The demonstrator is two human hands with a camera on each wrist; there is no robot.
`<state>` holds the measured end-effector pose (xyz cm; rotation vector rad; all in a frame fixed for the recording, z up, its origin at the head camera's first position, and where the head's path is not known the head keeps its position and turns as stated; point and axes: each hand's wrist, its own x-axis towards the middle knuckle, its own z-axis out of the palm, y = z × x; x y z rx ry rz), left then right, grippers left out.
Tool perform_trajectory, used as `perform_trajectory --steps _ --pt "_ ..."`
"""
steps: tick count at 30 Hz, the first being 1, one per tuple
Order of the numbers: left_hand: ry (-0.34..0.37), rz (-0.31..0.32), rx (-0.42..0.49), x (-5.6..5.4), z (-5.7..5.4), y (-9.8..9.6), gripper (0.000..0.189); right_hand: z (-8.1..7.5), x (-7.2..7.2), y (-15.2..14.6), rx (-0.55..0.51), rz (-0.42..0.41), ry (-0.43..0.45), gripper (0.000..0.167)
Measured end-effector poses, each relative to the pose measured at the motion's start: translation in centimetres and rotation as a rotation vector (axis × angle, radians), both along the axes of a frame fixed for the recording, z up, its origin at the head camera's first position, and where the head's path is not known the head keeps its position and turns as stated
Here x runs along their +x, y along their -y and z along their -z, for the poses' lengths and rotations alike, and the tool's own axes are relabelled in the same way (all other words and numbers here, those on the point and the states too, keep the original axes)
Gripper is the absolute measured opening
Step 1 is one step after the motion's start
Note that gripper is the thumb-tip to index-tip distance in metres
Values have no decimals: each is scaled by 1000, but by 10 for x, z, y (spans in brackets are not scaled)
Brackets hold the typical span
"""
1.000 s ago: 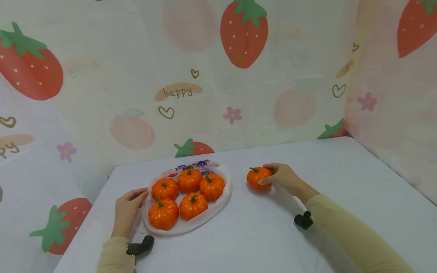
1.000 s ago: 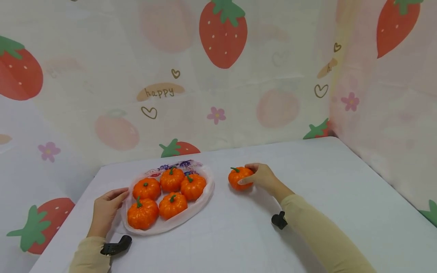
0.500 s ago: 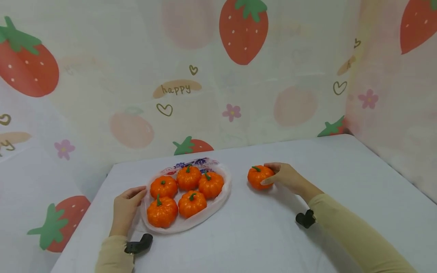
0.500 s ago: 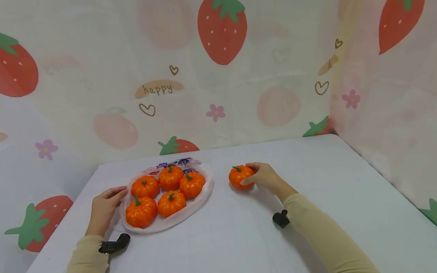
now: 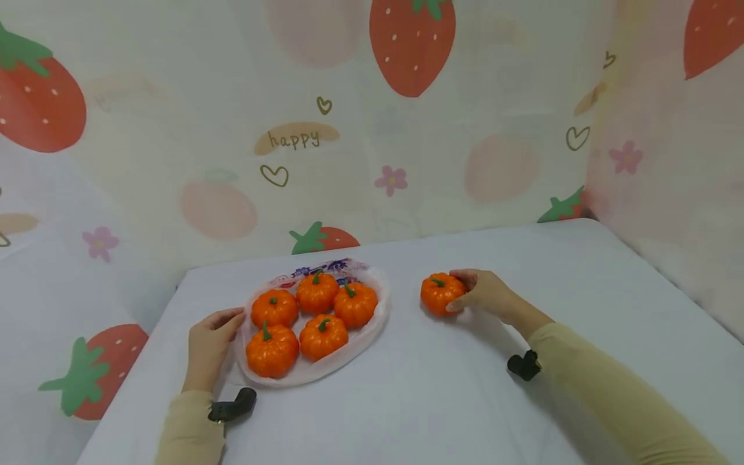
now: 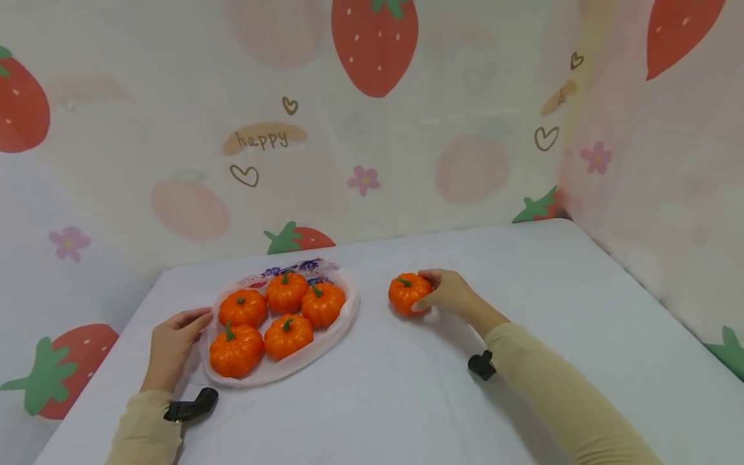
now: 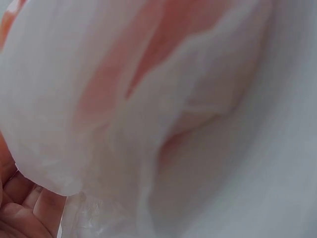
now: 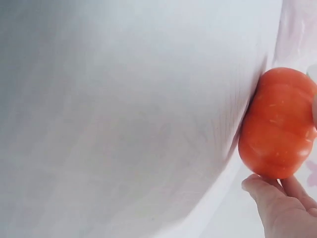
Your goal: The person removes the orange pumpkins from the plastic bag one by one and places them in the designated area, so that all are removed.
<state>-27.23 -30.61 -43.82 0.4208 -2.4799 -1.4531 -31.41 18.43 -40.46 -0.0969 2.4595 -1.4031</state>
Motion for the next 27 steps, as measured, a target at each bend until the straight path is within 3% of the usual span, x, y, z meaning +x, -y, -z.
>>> perform_trajectory --steps 5,13,21,27 --pt "11 -9 1 4 1 3 45 -5 5 -2 -13 8 -6 82" --pt "-26 -12 6 2 -1 0 45 -25 27 -5 -125 47 -147 69" --pt "-49 -25 31 2 -2 0 43 -35 48 18 -216 19 -204 67" --pt "-61 -25 40 1 -1 1 41 -36 53 39 -233 3 -201 68"
